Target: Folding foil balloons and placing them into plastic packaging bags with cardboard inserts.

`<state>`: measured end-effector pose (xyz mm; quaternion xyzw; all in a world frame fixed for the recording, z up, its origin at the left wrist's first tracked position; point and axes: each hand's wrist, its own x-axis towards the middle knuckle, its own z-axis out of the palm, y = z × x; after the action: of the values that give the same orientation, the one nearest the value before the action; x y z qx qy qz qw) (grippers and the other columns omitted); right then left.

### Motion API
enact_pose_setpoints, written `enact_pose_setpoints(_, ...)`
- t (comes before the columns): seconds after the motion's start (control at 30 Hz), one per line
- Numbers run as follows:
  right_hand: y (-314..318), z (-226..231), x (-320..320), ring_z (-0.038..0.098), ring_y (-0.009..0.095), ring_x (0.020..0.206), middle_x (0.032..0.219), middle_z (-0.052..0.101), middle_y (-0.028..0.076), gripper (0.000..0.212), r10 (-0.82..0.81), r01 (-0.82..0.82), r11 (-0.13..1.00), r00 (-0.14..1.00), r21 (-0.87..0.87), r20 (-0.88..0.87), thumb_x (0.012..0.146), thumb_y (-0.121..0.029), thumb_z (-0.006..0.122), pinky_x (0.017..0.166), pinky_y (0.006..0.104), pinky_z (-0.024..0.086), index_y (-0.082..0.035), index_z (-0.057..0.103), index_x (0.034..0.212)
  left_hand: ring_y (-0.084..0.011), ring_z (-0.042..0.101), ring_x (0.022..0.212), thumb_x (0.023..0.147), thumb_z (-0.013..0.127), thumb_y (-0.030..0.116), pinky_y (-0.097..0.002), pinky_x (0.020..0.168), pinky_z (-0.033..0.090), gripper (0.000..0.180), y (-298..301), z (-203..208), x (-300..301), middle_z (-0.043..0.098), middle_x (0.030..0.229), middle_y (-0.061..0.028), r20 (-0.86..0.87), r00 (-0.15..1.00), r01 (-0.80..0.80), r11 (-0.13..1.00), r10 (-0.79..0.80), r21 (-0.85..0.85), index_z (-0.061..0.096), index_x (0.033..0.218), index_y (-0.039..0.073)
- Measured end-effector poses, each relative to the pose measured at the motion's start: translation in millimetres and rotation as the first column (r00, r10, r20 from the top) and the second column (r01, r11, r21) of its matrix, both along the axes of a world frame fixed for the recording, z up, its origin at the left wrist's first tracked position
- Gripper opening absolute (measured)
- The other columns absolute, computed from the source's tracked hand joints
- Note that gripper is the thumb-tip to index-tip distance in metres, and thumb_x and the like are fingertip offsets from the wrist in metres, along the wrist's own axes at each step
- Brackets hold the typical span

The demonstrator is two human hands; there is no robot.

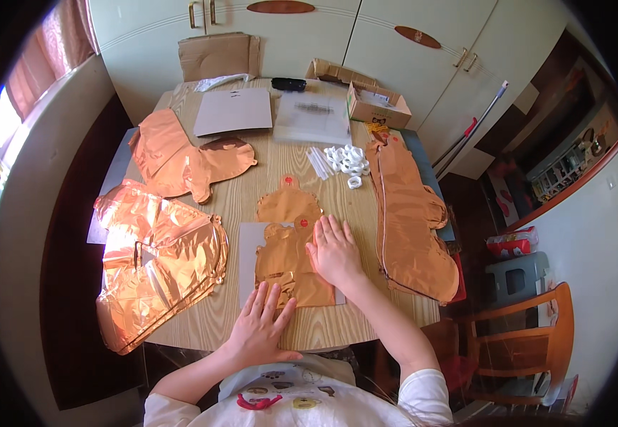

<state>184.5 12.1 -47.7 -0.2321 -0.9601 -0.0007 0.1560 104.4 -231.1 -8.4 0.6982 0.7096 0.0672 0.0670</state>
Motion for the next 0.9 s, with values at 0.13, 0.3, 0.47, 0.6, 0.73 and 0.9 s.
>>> enact_pose_setpoints(0.13, 9.2, -2.7, -6.3, 0.05, 0.035, 0.12, 0.128, 0.055, 0.019, 0.042, 0.028, -0.036, 0.998, 0.984, -0.048, -0.173, 0.095, -0.026, 0.054, 0.103, 0.0472, 0.038, 0.0, 0.054, 0.127, -0.0537, 0.023, 0.141, 0.075, 0.05, 0.083, -0.0563, 0.116, 0.019, 0.104, -2.2, -0.9, 1.9, 0.031, 0.149, -0.0343, -0.006, 1.0, -0.009, 1.0, 0.009, 0.024, 0.042, 0.146, 0.006)
enact_pose_setpoints(0.3, -2.6, 0.7, 2.6, 0.051, 0.034, 0.104, 0.111, 0.055, 0.015, 0.033, 0.072, -0.107, 0.981, 0.975, -0.162, -0.211, 0.09, -0.024, 0.062, 0.092, 0.0454, 0.042, -0.003, 0.054, 0.114, -0.0532, 0.031, 0.136, 0.075, 0.053, 0.081, -0.0568, 0.113, 0.026, 0.1, -18.1, -3.2, 16.2, 0.037, 0.143, -0.0339, -0.019, 1.0, -0.023, 0.996, 0.025, 0.084, 0.047, 0.141, 0.006)
enact_pose_setpoints(0.47, -0.5, -1.6, 7.2, 0.053, 0.032, 0.095, 0.099, 0.055, 0.013, 0.036, 0.088, -0.116, 0.988, 0.966, -0.105, -0.245, 0.089, -0.037, 0.066, 0.084, 0.0444, 0.042, -0.006, 0.054, 0.103, -0.0522, 0.032, 0.136, 0.078, 0.047, 0.082, -0.0567, 0.112, 0.027, 0.098, -13.7, -2.7, 22.9, 0.038, 0.144, -0.0331, 0.021, 1.0, -0.018, 0.997, 0.017, 0.07, 0.047, 0.141, 0.008)
enact_pose_setpoints(0.6, 3.2, 2.1, 2.7, 0.052, 0.032, 0.091, 0.091, 0.055, 0.012, 0.039, 0.001, -0.032, 0.99, 0.976, -0.14, -0.218, 0.089, -0.044, 0.065, 0.082, 0.0447, 0.042, -0.007, 0.054, 0.088, -0.0544, 0.028, 0.137, 0.077, 0.045, 0.084, -0.0604, 0.113, 0.021, 0.101, -9.0, -0.6, 25.6, 0.033, 0.147, -0.0331, -0.073, 0.997, 0.018, 0.999, -0.015, 0.039, 0.04, 0.147, 0.012)
enact_pose_setpoints(0.73, 15.1, 1.1, 3.6, 0.058, 0.034, 0.079, 0.079, 0.06, 0.014, 0.048, 0.024, -0.058, 0.993, 0.947, -0.098, -0.319, 0.092, -0.051, 0.058, 0.071, 0.0463, 0.045, -0.006, 0.057, 0.073, -0.0576, 0.024, 0.137, 0.074, 0.046, 0.087, -0.0629, 0.113, 0.018, 0.104, -8.6, -2.9, 26.2, 0.03, 0.149, -0.0334, -0.082, 0.996, 0.018, 1.0, -0.016, 0.025, 0.038, 0.149, 0.015)
enact_pose_setpoints(0.9, 30.3, 34.5, 7.9, 0.061, 0.038, 0.062, 0.07, 0.063, 0.019, 0.06, -0.15, 0.097, 0.918, 0.983, -0.384, -0.11, 0.096, -0.059, 0.046, 0.056, 0.0486, 0.046, -0.005, 0.059, 0.073, -0.0578, 0.022, 0.138, 0.073, 0.047, 0.087, -0.0634, 0.113, 0.017, 0.106, -9.5, -3.1, 26.0, 0.028, 0.15, -0.0336, -0.076, 0.997, 0.019, 1.0, -0.017, 0.021, 0.036, 0.15, 0.015)
